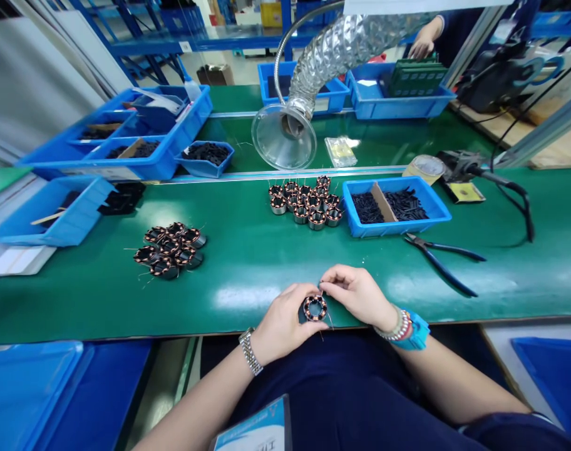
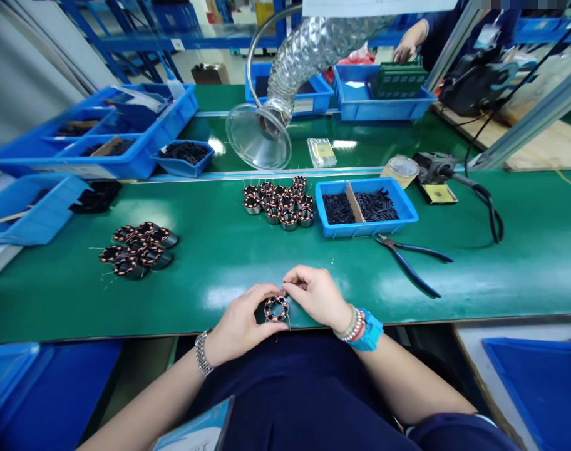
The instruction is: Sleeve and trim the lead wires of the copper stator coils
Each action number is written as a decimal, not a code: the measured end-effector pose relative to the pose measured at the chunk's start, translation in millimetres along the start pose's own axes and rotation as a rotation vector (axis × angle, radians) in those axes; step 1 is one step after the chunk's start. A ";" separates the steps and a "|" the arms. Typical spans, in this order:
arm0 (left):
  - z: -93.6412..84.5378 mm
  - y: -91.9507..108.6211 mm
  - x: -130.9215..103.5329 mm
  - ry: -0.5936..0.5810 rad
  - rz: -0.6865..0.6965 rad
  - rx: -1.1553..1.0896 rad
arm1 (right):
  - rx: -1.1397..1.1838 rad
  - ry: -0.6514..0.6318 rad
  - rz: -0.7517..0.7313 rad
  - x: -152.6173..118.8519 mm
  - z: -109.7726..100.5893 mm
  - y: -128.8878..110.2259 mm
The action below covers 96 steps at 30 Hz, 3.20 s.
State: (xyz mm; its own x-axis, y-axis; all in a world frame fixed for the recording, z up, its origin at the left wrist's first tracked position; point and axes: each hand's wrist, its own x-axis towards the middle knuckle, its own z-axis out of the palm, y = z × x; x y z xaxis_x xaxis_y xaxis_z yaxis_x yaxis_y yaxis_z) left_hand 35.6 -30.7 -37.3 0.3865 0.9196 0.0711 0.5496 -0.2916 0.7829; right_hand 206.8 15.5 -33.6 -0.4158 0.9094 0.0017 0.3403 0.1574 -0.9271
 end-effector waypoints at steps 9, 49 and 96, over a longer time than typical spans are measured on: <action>-1.6 -1.0 2.3 -0.045 0.036 -0.005 | 0.414 0.122 0.191 -6.5 -7.9 4.4; -1.7 -0.8 3.8 -0.043 0.058 -0.026 | 0.338 -0.001 0.217 -11.6 -3.8 1.0; 2.5 0.1 -0.1 0.014 -0.022 0.063 | -0.014 -0.102 0.050 -7.6 -3.1 -0.1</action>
State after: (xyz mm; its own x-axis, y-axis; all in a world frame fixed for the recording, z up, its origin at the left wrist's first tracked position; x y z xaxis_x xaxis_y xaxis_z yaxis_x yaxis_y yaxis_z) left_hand 37.5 -31.5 -38.8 0.3632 0.9295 0.0633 0.6037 -0.2866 0.7439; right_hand 212.6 9.7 -32.4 -0.4817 0.8724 -0.0829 0.3740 0.1191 -0.9198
